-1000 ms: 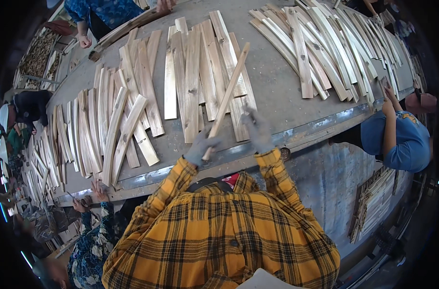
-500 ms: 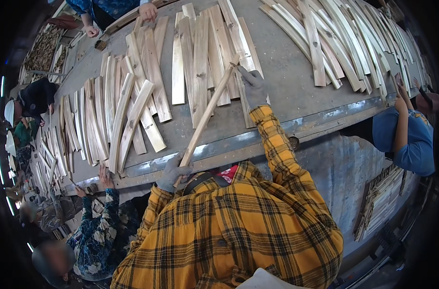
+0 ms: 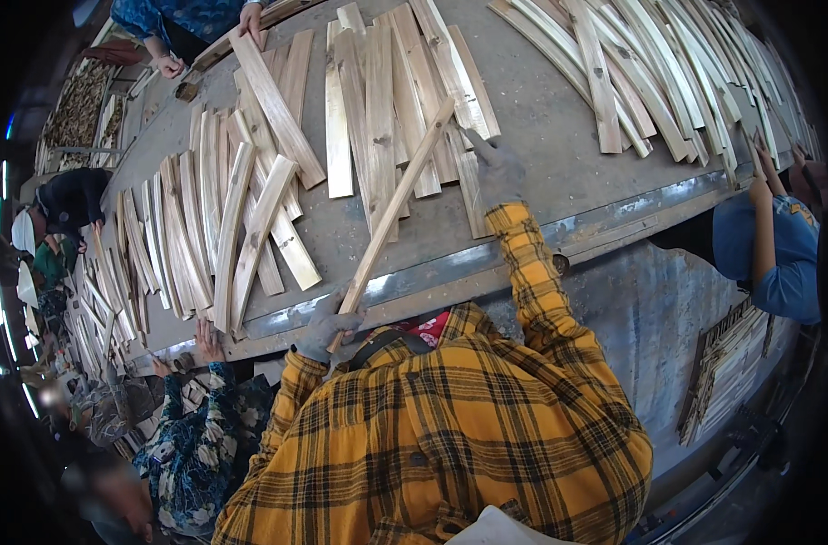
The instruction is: The person uses a chisel to shave thin strips from the edges of wooden planks. They repeatedly pick up planks, hold them against a metal bar, and scrape the chisel along the edges to remove material, then place the planks back on the table.
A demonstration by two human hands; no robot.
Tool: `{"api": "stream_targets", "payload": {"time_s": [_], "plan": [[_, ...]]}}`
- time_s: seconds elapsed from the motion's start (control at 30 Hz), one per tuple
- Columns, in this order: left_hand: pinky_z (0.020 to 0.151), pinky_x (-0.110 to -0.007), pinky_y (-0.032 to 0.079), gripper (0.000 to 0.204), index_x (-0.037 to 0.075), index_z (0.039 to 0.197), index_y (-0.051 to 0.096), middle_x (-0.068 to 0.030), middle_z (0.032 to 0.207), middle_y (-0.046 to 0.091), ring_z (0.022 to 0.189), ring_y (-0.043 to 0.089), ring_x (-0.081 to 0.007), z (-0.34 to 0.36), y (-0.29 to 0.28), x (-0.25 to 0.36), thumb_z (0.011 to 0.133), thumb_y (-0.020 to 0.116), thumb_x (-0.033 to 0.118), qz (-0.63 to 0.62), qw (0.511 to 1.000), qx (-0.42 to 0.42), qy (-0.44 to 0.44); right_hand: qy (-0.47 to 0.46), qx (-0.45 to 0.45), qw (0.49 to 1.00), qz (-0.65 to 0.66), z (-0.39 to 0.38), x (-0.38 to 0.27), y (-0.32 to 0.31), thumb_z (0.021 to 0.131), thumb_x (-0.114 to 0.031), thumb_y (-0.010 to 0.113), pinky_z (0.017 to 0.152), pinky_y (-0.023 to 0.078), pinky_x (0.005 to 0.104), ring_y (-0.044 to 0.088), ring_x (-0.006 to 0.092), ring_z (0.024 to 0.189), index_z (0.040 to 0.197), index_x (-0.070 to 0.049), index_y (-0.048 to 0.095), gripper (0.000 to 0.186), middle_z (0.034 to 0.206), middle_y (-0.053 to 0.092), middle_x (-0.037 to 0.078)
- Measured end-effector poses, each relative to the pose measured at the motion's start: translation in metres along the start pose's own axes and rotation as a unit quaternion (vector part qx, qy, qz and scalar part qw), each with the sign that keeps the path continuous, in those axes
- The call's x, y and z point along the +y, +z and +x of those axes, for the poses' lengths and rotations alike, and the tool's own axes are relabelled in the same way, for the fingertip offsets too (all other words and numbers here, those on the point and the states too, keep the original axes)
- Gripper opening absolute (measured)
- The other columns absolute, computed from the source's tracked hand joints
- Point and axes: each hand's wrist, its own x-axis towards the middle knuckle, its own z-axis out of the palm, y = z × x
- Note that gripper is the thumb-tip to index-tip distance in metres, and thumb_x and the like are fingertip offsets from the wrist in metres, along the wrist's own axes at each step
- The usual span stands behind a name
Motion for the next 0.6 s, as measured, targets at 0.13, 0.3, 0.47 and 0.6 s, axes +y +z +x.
{"api": "stream_targets", "payload": {"time_s": [0.13, 0.3, 0.47, 0.6], "plan": [[0.045, -0.019, 0.038, 0.063, -0.001, 0.131, 0.046, -0.0037, 0.083, 0.054, 0.052, 0.045, -0.0071, 0.004, -0.002, 0.002, 0.070, 0.059, -0.002, 0.007, 1.000, -0.005, -0.001, -0.056, -0.020, 0.997, -0.044, 0.018, -0.013, -0.013, 0.084, -0.001, 0.056, 0.067, 0.051, 0.0387, 0.061, 0.0256, 0.075, 0.124, -0.033, 0.061, 0.052, 0.081, 0.060, 0.007], [0.045, -0.018, 0.038, 0.063, 0.000, 0.132, 0.045, -0.0038, 0.083, 0.053, 0.053, 0.045, -0.0065, 0.002, 0.001, 0.005, 0.070, 0.059, -0.002, 0.019, 1.000, -0.004, 0.007, -0.088, -0.068, 0.993, -0.030, 0.008, -0.017, -0.022, 0.080, 0.001, 0.058, 0.068, 0.051, 0.0365, 0.061, 0.0243, 0.075, 0.123, -0.032, 0.062, 0.054, 0.083, 0.060, 0.007], [0.046, -0.020, 0.042, 0.061, -0.002, 0.132, 0.043, -0.0067, 0.086, 0.056, 0.054, 0.050, -0.0092, 0.004, -0.001, 0.009, 0.074, 0.062, 0.001, -0.004, 1.000, -0.022, -0.018, -0.011, -0.053, 0.996, 0.074, 0.024, -0.009, -0.011, 0.081, 0.004, 0.058, 0.067, 0.049, 0.0296, 0.060, 0.0195, 0.072, 0.119, -0.023, 0.066, 0.048, 0.079, 0.059, 0.006], [0.052, -0.026, 0.052, 0.053, -0.006, 0.128, 0.043, -0.0155, 0.095, 0.061, 0.060, 0.061, -0.0183, 0.001, 0.000, 0.009, 0.080, 0.060, 0.010, -0.159, 0.983, -0.066, -0.065, -0.021, -0.156, 0.971, 0.181, 0.014, -0.011, -0.009, 0.085, 0.004, 0.057, 0.068, 0.048, 0.0274, 0.058, 0.0157, 0.072, 0.118, -0.016, 0.067, 0.040, 0.079, 0.059, 0.005]]}}
